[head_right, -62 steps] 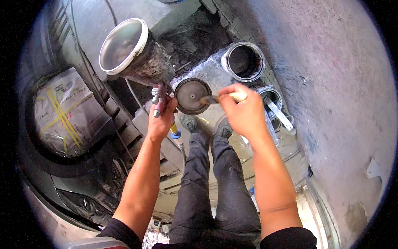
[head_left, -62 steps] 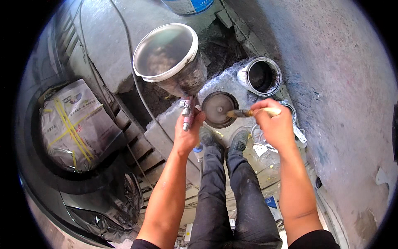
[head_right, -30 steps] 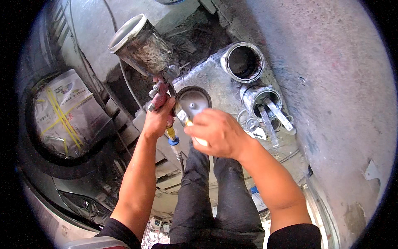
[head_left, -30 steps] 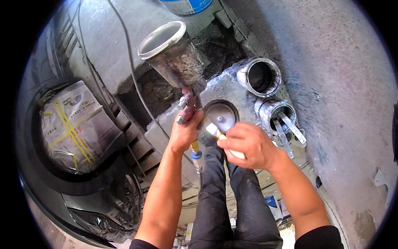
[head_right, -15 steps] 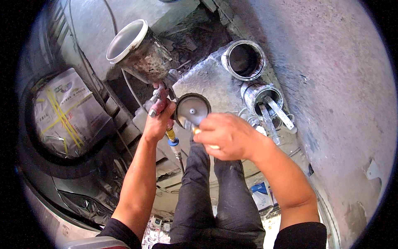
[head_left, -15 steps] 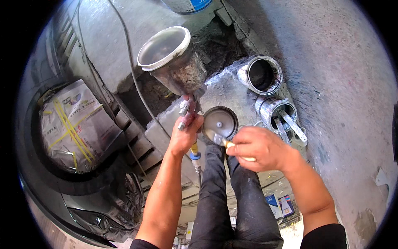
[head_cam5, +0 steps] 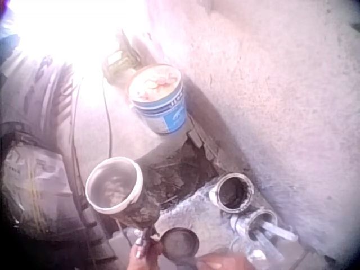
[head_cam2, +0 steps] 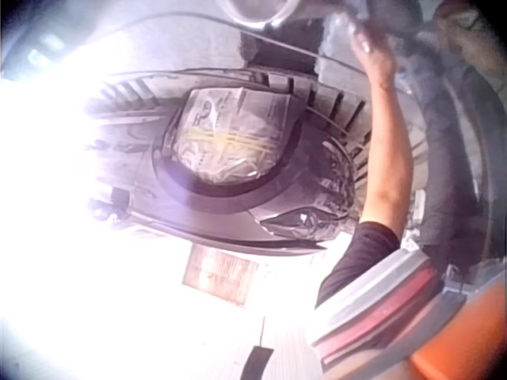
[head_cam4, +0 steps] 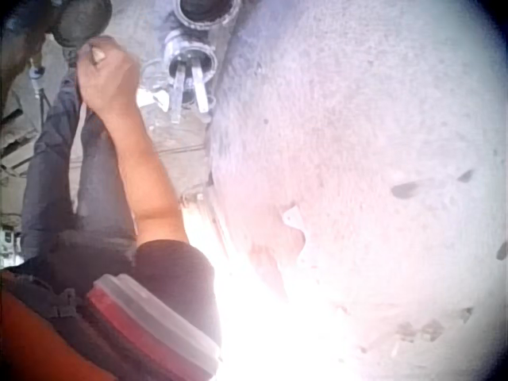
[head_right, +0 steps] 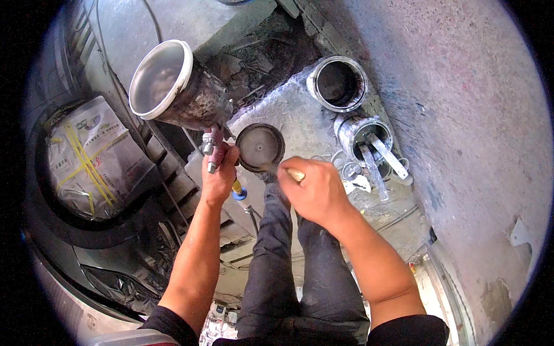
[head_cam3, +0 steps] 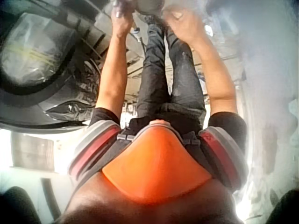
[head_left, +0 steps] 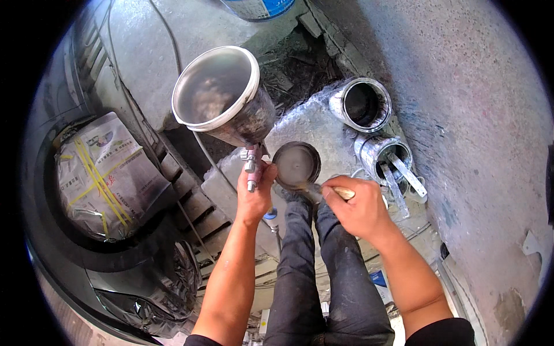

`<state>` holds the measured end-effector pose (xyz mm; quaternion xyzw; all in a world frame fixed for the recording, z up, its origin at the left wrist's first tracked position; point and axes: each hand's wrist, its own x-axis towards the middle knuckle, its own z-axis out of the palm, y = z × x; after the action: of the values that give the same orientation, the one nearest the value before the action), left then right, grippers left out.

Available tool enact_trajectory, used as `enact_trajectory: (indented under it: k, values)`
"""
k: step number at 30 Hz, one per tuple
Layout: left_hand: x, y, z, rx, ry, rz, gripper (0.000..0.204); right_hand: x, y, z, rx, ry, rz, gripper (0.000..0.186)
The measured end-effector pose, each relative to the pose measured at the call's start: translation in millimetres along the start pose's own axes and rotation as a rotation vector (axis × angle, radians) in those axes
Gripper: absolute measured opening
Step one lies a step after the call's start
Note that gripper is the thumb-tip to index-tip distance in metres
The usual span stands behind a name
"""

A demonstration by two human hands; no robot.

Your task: The person pours liquids from several containers into a spray gun reservoir and uses a brush to stir the mixture and wipe the rim of the cup.

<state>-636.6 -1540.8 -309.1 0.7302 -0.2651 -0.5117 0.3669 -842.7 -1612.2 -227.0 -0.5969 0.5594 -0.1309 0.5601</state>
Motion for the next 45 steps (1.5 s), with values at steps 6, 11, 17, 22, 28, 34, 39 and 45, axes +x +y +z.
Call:
enact_trajectory:
  k: [6, 11, 17, 22, 28, 34, 39, 45]
  values:
    - [0.0, 8.7, 7.2, -0.018, 0.025, -0.017, 0.01, 28.4, 0.4, 1.5, -0.266, 0.15, -0.398, 0.014]
    - [4.9, 19.5, 1.5, -0.128, -0.001, -0.157, 0.014, 16.7, 13.3, 6.6, -0.094, -0.14, -0.682, 0.019]
    - [2.9, 14.0, 1.3, -0.096, 0.021, -0.071, 0.011, 33.0, 17.5, -6.0, -0.2, -0.063, -0.665, 0.021]
    - [4.8, 14.1, 1.3, -0.109, -0.056, -0.156, 0.038, 24.7, 8.7, 3.8, 0.065, -0.067, -0.522, 0.022]
    - [5.3, 7.1, -0.2, -0.106, -0.038, -0.074, 0.012, 27.2, 14.8, -17.7, -0.045, -0.249, -0.708, 0.021]
    - [3.8, 9.0, 5.5, -0.058, 0.003, -0.008, 0.015, 42.9, 2.3, -14.7, -0.235, 0.044, -0.615, 0.017]
    - [2.8, 10.9, 11.5, -0.073, 0.03, -0.028, 0.013, 25.2, -9.1, 11.8, 0.429, 0.153, 0.051, 0.016]
    - [0.5, 2.2, 7.5, -0.082, 0.057, 0.021, 0.012, 16.3, -12.7, -11.3, 0.134, -0.131, 0.091, 0.021]
